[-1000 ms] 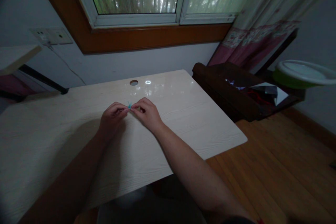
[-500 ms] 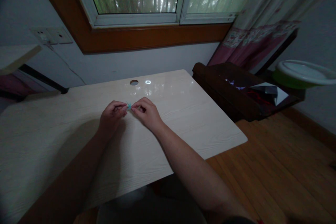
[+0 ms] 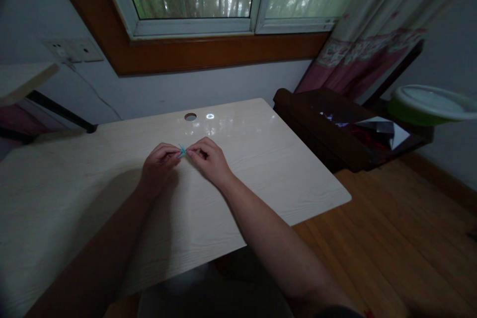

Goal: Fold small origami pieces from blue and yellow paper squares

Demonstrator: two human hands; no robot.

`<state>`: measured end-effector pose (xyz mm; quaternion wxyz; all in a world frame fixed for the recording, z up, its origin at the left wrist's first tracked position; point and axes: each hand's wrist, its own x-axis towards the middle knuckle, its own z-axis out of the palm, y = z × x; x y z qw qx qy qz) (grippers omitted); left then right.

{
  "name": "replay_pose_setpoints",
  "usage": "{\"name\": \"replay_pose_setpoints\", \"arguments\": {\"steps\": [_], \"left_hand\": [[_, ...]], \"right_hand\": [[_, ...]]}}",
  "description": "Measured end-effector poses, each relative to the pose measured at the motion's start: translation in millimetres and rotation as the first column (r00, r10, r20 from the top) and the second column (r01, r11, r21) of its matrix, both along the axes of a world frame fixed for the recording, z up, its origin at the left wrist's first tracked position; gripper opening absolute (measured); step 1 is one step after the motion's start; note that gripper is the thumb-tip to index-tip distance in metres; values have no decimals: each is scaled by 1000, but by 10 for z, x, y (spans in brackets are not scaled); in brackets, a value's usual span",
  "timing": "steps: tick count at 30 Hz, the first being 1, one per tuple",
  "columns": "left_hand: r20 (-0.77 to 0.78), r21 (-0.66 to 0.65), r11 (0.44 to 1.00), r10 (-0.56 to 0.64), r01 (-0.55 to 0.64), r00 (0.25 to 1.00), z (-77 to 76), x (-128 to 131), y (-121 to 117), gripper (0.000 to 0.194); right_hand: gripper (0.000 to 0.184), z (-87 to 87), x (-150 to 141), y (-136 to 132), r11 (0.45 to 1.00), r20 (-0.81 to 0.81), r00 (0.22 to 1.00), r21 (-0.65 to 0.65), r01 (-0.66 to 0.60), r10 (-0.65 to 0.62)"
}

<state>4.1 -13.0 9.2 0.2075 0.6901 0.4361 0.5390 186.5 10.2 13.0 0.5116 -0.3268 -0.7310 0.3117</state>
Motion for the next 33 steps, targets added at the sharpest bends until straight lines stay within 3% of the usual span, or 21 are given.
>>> {"name": "replay_pose_setpoints", "arguments": {"steps": [7, 25, 33], "left_hand": [[-117, 47, 999, 29, -23, 993, 19, 6, -6, 7], [-179, 109, 991, 96, -77, 979, 75, 23, -41, 8], [-256, 148, 985, 126, -90, 958, 24, 1, -6, 8]], "right_hand": [[8, -7, 11, 0, 999, 24, 1000, 38, 4, -5], [7, -18, 6, -8, 997, 23, 1000, 76, 7, -9], [8, -19, 17, -14, 996, 48, 998, 86, 39, -44]]}}
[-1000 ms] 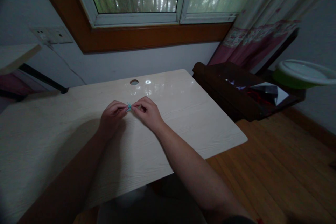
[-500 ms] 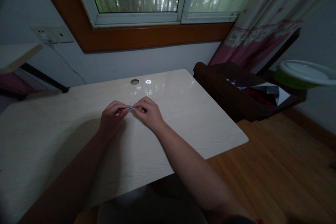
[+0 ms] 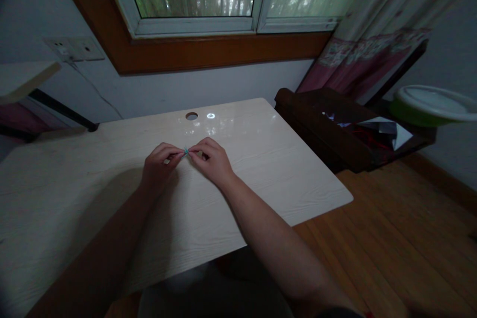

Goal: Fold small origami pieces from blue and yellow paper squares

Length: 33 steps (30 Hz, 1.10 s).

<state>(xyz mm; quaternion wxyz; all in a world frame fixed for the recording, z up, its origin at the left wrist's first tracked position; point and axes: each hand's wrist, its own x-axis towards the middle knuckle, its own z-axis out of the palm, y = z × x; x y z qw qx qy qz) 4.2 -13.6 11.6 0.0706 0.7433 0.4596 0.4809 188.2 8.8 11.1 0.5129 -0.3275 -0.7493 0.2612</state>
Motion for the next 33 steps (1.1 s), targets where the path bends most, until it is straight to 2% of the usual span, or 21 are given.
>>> {"name": "replay_pose_setpoints", "arguments": {"steps": [11, 19, 27, 33], "left_hand": [[-13, 16, 1000, 2, -1, 1000, 24, 9, -19, 9], [123, -28, 998, 60, -57, 991, 72, -4, -50, 12], [252, -97, 995, 21, 4, 968, -10, 11, 0, 26], [266, -147, 986, -37, 78, 963, -11, 20, -17, 13]], "right_hand": [[6, -47, 10, 39, 1000, 52, 999, -2, 5, -5], [3, 28, 12, 46, 997, -78, 996, -72, 33, -39], [5, 57, 5, 40, 992, -131, 991, -130, 1, -18], [7, 27, 2, 46, 989, -148, 989, -146, -20, -2]]}}
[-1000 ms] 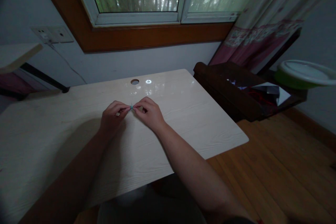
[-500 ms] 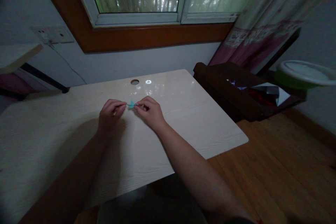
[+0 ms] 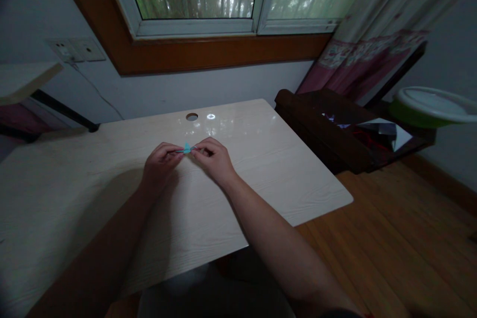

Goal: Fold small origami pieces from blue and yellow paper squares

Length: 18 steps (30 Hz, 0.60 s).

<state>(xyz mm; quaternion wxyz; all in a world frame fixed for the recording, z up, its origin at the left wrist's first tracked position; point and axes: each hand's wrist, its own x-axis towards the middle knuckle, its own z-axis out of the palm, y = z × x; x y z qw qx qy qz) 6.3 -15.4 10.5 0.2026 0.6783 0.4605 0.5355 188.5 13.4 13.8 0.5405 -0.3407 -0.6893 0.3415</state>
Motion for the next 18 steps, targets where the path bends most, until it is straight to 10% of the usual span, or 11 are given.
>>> {"name": "replay_pose_setpoints", "arguments": {"steps": [18], "left_hand": [[-67, -10, 1000, 15, -15, 998, 21, -27, -1, 3]], "right_hand": [[5, 12, 7, -31, 996, 77, 997, 85, -29, 23]]}}
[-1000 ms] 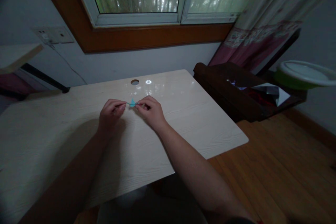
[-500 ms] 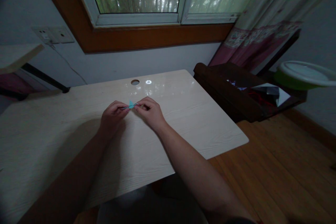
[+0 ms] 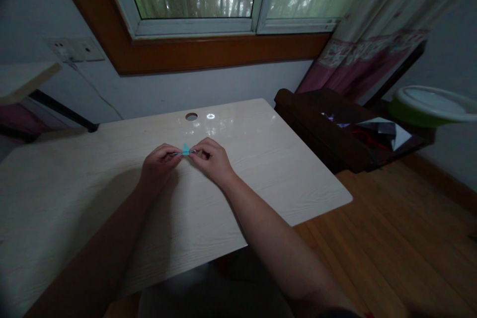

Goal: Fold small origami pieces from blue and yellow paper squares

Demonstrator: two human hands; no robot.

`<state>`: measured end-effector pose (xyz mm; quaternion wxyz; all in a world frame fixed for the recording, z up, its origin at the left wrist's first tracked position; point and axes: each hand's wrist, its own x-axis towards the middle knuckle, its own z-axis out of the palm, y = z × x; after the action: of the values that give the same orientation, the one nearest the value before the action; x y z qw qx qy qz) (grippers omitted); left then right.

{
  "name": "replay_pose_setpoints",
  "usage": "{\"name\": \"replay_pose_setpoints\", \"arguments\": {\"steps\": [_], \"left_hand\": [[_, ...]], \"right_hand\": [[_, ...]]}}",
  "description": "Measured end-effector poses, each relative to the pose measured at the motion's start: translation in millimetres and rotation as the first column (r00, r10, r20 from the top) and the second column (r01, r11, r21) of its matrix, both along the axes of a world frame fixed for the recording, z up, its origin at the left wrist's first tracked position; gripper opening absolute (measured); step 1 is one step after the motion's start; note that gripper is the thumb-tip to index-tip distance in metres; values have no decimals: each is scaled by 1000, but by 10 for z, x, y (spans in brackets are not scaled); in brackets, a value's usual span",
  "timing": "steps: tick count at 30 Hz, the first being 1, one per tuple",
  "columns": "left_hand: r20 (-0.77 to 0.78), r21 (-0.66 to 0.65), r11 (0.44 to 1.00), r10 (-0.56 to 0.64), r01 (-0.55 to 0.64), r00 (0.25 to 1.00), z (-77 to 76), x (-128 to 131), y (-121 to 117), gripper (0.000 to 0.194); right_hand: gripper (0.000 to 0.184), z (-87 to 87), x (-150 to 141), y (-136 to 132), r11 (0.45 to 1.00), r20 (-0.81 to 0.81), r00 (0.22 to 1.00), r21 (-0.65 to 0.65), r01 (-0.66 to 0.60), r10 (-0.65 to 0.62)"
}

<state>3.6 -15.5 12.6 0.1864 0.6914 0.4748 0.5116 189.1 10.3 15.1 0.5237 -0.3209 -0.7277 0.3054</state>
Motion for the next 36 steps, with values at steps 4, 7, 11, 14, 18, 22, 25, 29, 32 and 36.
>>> {"name": "replay_pose_setpoints", "arguments": {"steps": [4, 7, 11, 14, 18, 22, 25, 29, 32, 36], "left_hand": [[-14, 30, 1000, -5, 5, 1000, 6, 3, 1, 4], [-26, 46, 999, 16, -14, 1000, 15, 11, -8, 3], [-39, 60, 998, 38, -36, 999, 28, 14, -19, 4], [-26, 51, 998, 22, -21, 999, 32, 11, -25, 6], [-21, 32, 999, -27, 28, 999, 26, 10, -31, 7], [-15, 38, 999, -37, 37, 999, 27, 13, -31, 6], [-9, 32, 999, -26, 27, 1000, 31, 12, -25, 6], [-12, 9, 1000, 12, -12, 1000, 26, 5, -17, 5], [-8, 5, 1000, 4, -4, 1000, 20, 2, -17, 7], [-19, 5, 1000, -11, 11, 1000, 17, 1, -16, 7]], "right_hand": [[5, -8, -1, 0, 1000, 7, 1000, 15, 7, -7], [4, -10, -4, -2, 1000, 4, 1000, 19, 11, -11], [4, -1, -10, -4, 1000, -3, 1000, -4, 14, -14], [3, 2, -15, -1, 999, -16, 1000, -34, 21, -22], [4, -10, -16, 5, 999, -30, 1000, -54, 0, -2], [6, -29, -20, 6, 998, -32, 999, -66, -17, 15], [10, -45, -31, 0, 993, -43, 999, -118, 0, -5], [20, -62, -43, -17, 960, -126, 992, -276, -46, 11], [24, -59, -41, -26, 932, -200, 978, -340, -122, 56], [22, -36, -28, -21, 939, -180, 981, -321, -125, 69]]}}
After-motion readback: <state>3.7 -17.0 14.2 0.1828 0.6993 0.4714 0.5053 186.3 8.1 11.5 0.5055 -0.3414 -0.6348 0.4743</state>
